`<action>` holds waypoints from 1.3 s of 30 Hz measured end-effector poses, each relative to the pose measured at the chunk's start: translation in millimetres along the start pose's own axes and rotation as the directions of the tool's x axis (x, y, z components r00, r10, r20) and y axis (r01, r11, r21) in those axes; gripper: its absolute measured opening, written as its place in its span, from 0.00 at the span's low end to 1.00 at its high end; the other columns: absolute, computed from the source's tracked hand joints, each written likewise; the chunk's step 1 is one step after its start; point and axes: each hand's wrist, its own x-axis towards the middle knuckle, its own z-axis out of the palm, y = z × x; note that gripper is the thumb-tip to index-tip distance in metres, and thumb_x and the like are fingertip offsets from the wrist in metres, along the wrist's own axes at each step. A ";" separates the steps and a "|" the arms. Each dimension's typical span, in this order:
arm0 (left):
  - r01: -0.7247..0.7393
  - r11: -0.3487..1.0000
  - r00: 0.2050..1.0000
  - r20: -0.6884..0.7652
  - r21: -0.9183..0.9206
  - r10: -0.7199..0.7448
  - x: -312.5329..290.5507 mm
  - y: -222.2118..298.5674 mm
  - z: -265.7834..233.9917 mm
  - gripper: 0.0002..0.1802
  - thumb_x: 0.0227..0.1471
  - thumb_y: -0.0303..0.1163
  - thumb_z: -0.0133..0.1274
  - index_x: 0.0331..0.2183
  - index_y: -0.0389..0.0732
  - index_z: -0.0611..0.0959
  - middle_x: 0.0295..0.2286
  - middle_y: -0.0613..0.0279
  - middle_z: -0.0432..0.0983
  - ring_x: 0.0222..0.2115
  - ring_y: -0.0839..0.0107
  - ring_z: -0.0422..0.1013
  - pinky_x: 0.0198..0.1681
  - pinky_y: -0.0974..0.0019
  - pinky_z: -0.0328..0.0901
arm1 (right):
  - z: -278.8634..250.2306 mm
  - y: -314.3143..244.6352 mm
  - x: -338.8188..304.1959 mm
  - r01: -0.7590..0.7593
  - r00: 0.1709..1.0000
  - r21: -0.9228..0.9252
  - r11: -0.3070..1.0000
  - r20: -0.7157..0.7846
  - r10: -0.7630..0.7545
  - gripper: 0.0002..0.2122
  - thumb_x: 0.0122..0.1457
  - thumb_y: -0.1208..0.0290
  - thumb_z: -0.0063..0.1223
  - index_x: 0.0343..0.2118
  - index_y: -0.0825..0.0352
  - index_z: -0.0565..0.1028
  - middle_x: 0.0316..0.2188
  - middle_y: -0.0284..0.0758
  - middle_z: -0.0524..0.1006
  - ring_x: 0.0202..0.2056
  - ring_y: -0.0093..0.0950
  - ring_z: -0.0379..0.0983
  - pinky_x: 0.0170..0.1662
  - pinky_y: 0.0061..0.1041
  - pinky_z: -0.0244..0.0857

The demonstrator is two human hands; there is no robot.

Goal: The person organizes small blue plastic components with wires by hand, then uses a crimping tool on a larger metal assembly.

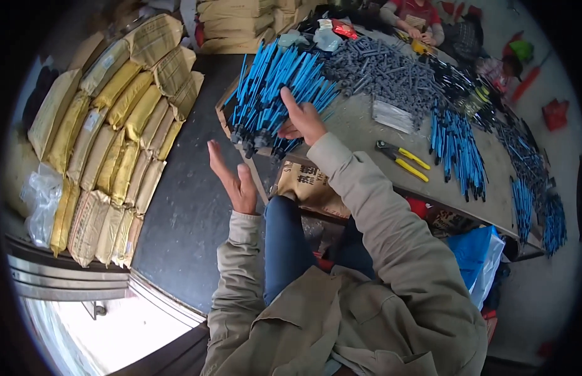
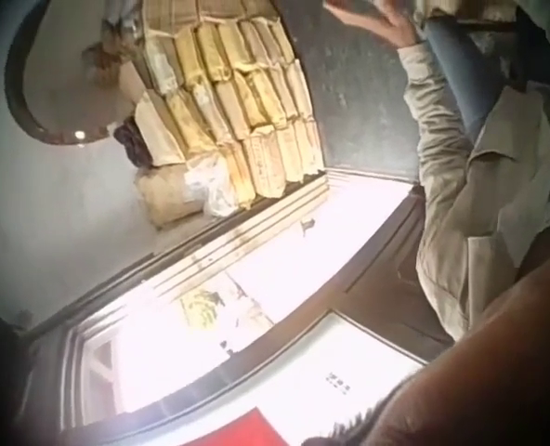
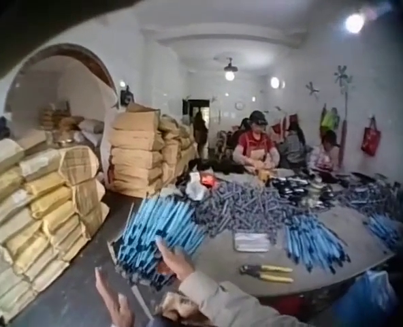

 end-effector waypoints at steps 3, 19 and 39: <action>-0.062 0.997 0.998 0.010 0.037 0.061 -3.8 -0.7 -10.7 0.39 0.52 0.44 0.45 0.57 0.31 0.51 0.56 0.44 0.48 0.57 0.53 0.46 0.58 0.56 0.41 | -8.0 -11.3 -4.2 0.070 0.997 -0.273 0.959 -0.016 -0.078 0.32 0.49 0.41 0.48 0.10 0.72 0.68 0.10 0.41 0.72 0.11 0.26 0.70 0.13 0.20 0.65; -0.187 0.949 0.982 0.053 0.255 0.179 -8.0 37.1 -3.6 0.35 0.53 0.40 0.47 0.55 0.29 0.55 0.54 0.42 0.50 0.54 0.51 0.52 0.55 0.53 0.50 | -37.9 10.2 5.9 0.280 0.959 -0.351 0.893 0.142 -0.245 0.15 0.57 0.63 0.41 0.18 0.68 0.70 0.14 0.32 0.73 0.13 0.25 0.70 0.18 0.25 0.64; 0.059 0.996 0.607 0.795 -0.062 0.013 -136.9 79.5 59.1 0.13 0.44 0.19 0.51 0.37 0.34 0.77 0.37 0.49 0.71 0.38 0.58 0.70 0.41 0.65 0.64 | -390.7 9.9 -8.6 -0.503 0.685 -0.850 0.155 -0.502 -0.527 0.11 0.46 0.61 0.52 0.26 0.63 0.75 0.27 0.41 0.77 0.31 0.40 0.74 0.32 0.38 0.67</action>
